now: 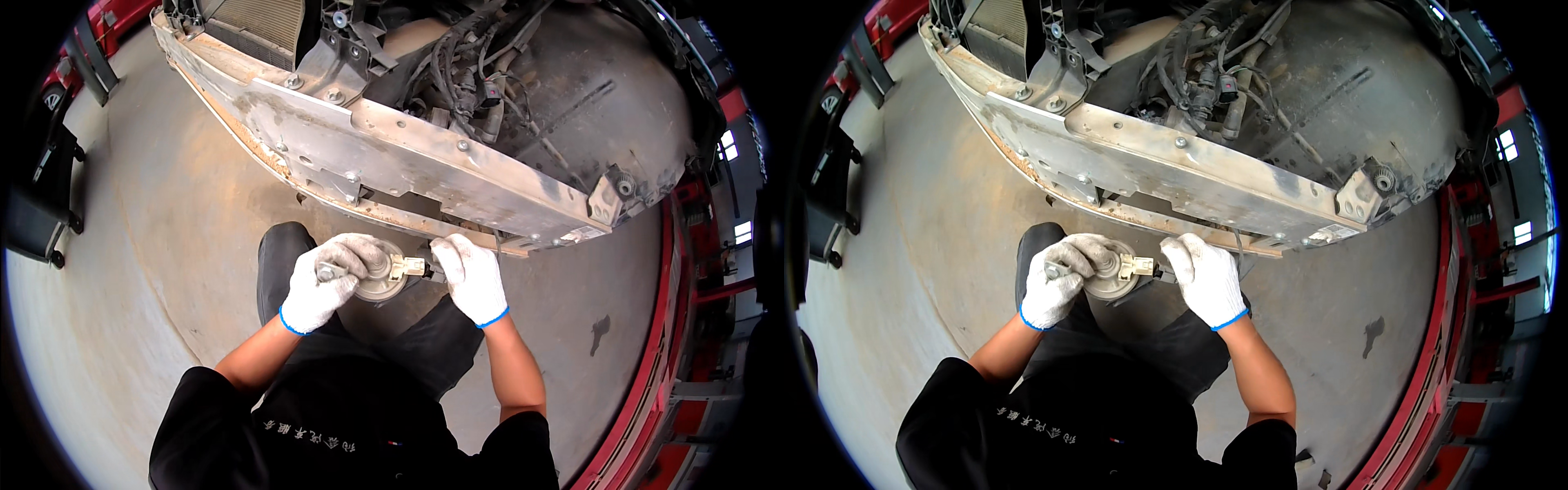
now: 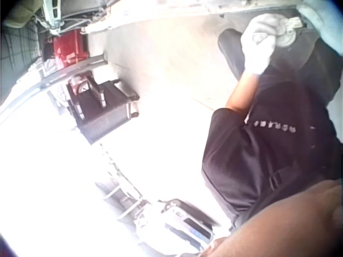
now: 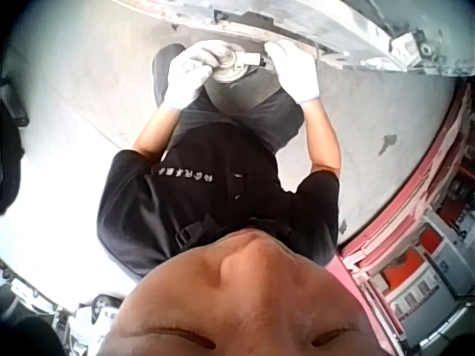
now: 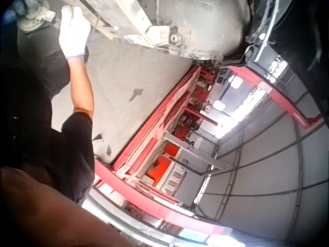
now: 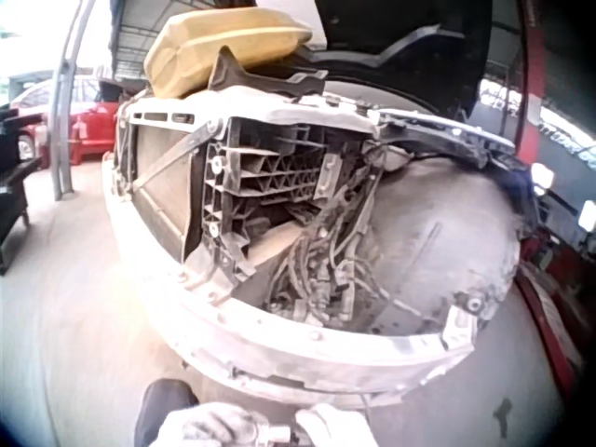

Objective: The person works on the front of a car with the hood open, using a wrench to loosen and remove bolts from the front bumper area. They then walk to a tool cart, select a socket, and return to the car to continue working on the bumper assembly.

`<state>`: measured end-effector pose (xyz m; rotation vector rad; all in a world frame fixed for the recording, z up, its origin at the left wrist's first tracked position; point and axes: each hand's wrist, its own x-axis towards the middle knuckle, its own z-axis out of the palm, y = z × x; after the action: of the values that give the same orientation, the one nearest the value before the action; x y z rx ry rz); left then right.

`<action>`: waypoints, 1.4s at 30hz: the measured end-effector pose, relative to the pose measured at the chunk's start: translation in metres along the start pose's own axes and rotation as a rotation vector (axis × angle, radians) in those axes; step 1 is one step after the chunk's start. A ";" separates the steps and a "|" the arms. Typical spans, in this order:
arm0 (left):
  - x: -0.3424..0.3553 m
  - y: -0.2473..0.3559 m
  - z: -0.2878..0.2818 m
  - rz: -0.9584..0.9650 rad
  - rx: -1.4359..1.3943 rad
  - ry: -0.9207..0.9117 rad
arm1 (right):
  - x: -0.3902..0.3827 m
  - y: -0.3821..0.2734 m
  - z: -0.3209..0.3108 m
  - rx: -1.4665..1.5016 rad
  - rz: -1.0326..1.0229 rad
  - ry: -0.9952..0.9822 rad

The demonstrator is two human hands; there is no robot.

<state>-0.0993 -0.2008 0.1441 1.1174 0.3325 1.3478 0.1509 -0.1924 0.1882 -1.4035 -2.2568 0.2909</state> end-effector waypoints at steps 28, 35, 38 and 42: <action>0.029 0.041 0.004 0.282 0.526 -0.279 | 0.010 -0.011 -0.012 0.471 0.187 -0.069; 0.026 0.042 0.009 0.249 0.487 -0.219 | 0.013 -0.022 -0.021 0.509 0.290 -0.012; 0.026 0.044 0.007 0.259 0.510 -0.242 | 0.016 -0.027 -0.026 0.520 0.376 -0.058; 0.028 0.045 0.007 0.257 0.524 -0.264 | 0.015 -0.024 -0.023 0.541 0.339 -0.028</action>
<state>-0.1138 -0.1865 0.1937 1.8066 0.3667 1.3484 0.1375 -0.1912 0.2225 -1.4631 -1.7540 0.9550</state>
